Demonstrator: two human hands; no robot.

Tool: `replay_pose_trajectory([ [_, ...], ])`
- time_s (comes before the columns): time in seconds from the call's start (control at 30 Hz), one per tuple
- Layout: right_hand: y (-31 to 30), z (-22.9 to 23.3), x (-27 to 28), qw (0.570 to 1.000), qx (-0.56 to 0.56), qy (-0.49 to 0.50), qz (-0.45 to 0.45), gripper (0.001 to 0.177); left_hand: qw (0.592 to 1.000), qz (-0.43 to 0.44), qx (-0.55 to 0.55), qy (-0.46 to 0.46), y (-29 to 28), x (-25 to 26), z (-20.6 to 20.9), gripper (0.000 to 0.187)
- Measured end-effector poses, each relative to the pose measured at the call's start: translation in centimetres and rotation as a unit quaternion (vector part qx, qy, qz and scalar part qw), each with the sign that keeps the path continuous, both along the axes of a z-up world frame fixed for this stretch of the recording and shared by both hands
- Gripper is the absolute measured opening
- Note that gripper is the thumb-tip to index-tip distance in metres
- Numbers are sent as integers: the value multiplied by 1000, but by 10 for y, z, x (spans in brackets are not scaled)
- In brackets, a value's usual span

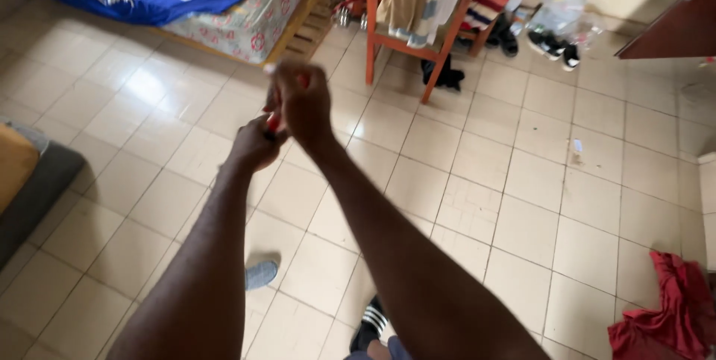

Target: Picking up a folded garment from a bed and placing it on a shelf inside a closet.

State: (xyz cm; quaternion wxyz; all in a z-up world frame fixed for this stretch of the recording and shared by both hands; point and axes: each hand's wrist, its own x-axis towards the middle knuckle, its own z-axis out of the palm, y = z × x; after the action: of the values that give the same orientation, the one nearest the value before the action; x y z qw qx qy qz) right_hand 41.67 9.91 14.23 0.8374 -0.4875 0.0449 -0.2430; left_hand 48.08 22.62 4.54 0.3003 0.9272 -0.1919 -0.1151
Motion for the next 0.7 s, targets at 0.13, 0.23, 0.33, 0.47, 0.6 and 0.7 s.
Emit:
replay_pose_trajectory([
  [0.13, 18, -109, 11, 983, -172, 41, -51, 25, 991, 74, 101, 49, 33, 30, -109, 51],
  [0.23, -10, -113, 6, 993, -83, 27, 84, 37, 988, 66, 118, 74, 14, 40, -160, 45],
  [0.33, -71, -135, 24, 993, -100, 34, 45, 28, 995, 60, 67, 42, -47, 25, -138, 54],
  [0.47, -175, -51, 10, 998, -46, 42, 22, 24, 995, -36, -15, 86, -163, 10, -91, 35],
  [0.6, -265, 30, -17, 988, -64, 138, -20, 31, 978, -129, -138, 90, -276, -10, -45, 38],
  [0.7, -293, 65, -39, 976, -172, 131, -41, 31, 954, -129, -182, 200, -313, -41, -2, 41],
])
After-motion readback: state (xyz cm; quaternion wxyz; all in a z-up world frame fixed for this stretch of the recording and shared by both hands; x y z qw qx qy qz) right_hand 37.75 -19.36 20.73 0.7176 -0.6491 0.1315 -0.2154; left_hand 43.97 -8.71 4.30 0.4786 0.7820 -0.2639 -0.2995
